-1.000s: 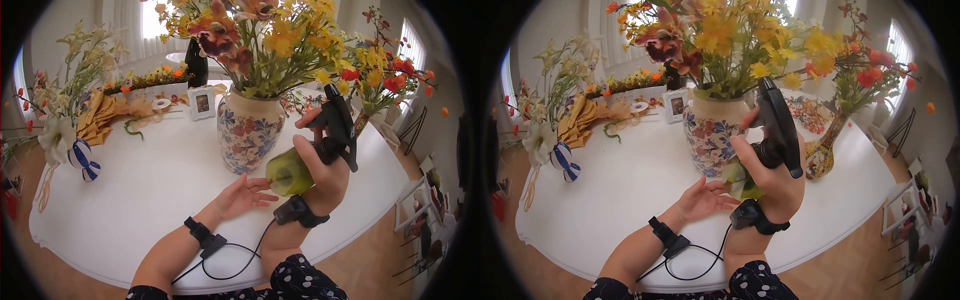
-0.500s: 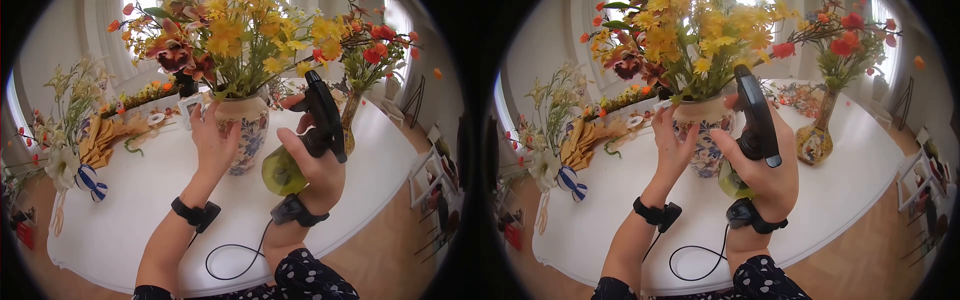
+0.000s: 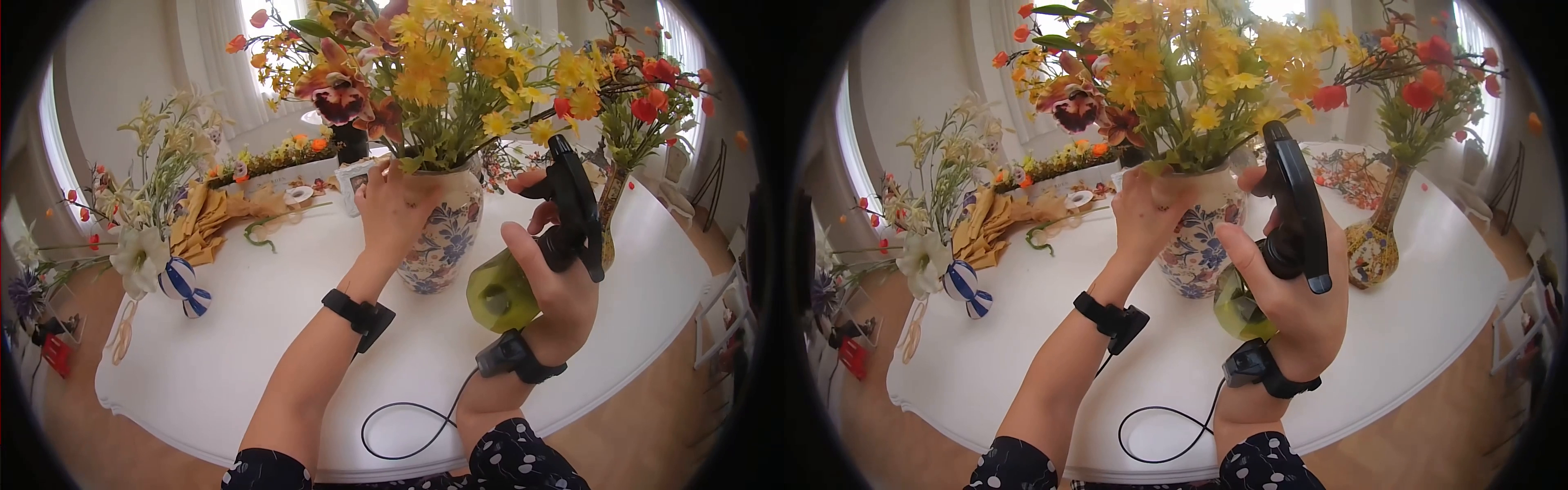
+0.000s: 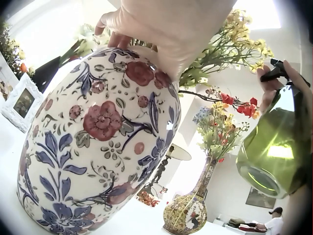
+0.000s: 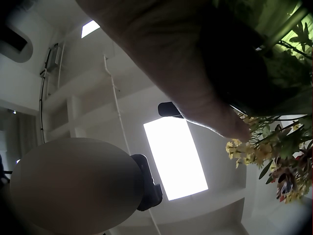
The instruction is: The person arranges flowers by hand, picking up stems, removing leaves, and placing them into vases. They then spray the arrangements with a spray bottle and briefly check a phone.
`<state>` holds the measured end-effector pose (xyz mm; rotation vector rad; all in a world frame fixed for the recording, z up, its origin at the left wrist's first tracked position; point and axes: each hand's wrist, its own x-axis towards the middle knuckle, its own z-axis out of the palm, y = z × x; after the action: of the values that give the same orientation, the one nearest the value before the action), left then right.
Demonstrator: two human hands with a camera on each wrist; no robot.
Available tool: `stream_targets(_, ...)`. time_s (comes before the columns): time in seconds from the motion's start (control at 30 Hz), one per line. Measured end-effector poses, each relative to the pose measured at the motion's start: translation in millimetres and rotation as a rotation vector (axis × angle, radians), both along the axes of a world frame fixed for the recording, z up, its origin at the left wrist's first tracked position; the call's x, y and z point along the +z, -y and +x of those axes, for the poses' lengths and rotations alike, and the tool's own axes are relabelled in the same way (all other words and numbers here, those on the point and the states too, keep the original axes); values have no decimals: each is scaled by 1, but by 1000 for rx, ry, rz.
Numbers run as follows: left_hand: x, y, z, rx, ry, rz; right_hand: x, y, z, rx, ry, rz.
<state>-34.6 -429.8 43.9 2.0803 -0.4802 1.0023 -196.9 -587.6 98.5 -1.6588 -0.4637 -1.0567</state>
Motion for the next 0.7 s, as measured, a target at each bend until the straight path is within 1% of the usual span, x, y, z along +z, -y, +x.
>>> stream_targets(0.07, 1, -3, 1, 40, 5, 69, 2, -1, -1, -17, 40, -4)
stream_targets(0.1, 3, -6, 3, 17, 8, 77, 2, -2, -3, -40, 42, 3)
stream_targets(0.17, 8, -15, 10, -33, -72, 115, 4, 0, -8, 5, -62, 27)
stream_targets(0.2, 9, -18, 12, -89, -49, 61, 4, 0, -8, 7, -81, 7)
stream_targets(0.23, 10, -23, 15, -140, -27, 5, 2, 0, -3, 15, -23, 3)
stream_targets(0.3, 7, -31, 29, -179, -7, 40, 4, 2, -7, -4, -107, -42)
stream_targets(0.33, 12, -33, 29, -183, 3, 69, 3, 0, -3, -2, -41, -33)
stream_targets(0.37, 16, -35, 30, -187, 9, 69, 4, 0, -3, -6, -35, -33)
stream_targets(0.43, 23, -40, 31, -317, -199, -21, 5, 1, -4, 0, -82, -29)
stream_targets(0.47, 22, -45, 37, -318, -199, -23, 4, 1, -4, 0, -83, -31)
stream_targets(0.53, 20, -54, 49, -246, -175, 111, 2, 3, -2, -15, -96, -55)
stream_targets(0.57, 21, -56, 53, -244, -179, 107, 1, 2, -1, -13, -100, -58)
stream_targets(0.63, 23, -61, 62, -343, -369, -8, 0, 1, 2, 10, -65, -16)
stream_targets(0.67, 23, -65, 69, -343, -373, -12, 0, 1, 2, 11, -69, -19)
stream_targets(0.7, 22, -69, 76, -335, -357, 36, -1, 2, 3, 18, -75, -15)
